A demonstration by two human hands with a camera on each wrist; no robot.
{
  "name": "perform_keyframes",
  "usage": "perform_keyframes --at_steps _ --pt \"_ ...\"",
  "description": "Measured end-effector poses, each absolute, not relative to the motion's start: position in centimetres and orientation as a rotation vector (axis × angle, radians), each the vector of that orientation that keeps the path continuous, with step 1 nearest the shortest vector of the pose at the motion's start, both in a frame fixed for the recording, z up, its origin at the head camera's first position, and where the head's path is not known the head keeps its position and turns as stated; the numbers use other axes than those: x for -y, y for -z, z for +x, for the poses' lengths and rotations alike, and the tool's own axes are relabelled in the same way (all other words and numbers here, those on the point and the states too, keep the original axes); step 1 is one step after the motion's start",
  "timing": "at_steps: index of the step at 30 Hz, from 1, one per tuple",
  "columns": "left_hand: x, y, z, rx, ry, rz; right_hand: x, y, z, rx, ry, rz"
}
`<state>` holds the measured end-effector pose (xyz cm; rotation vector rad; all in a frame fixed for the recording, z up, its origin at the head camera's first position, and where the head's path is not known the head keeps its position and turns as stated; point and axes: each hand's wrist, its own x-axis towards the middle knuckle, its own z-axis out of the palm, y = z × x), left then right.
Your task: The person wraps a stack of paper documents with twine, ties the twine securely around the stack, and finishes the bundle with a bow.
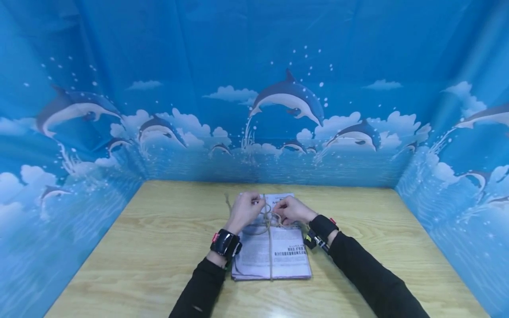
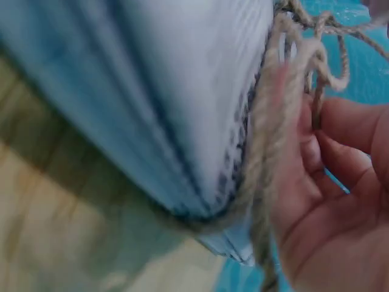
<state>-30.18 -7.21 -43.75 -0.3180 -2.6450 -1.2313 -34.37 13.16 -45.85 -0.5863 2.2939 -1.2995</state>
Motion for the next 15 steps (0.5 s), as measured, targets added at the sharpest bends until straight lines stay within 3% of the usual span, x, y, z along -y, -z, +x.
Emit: perform_keyframes --at_steps 4,9,13,15 --pt "7.7 44.0 -30.1 2.594 1.447 -0.344 -13.0 45.9 -34.4 -2.54 1.08 -0.796" --pt "8.2 44.6 -30.0 2.569 1.889 -0.506 -12.7 46.3 -34.4 -2.438 1.169 -0.611" --pt "8.3 45.1 -30.0 2.756 1.726 -0.51 -12.6 46.1 -34.4 -2.269 1.298 -0.439" --pt "8.2 45.2 -30.1 2.831 1.552 -0.501 -12.6 46.0 -34.4 -2.289 1.272 -0.501"
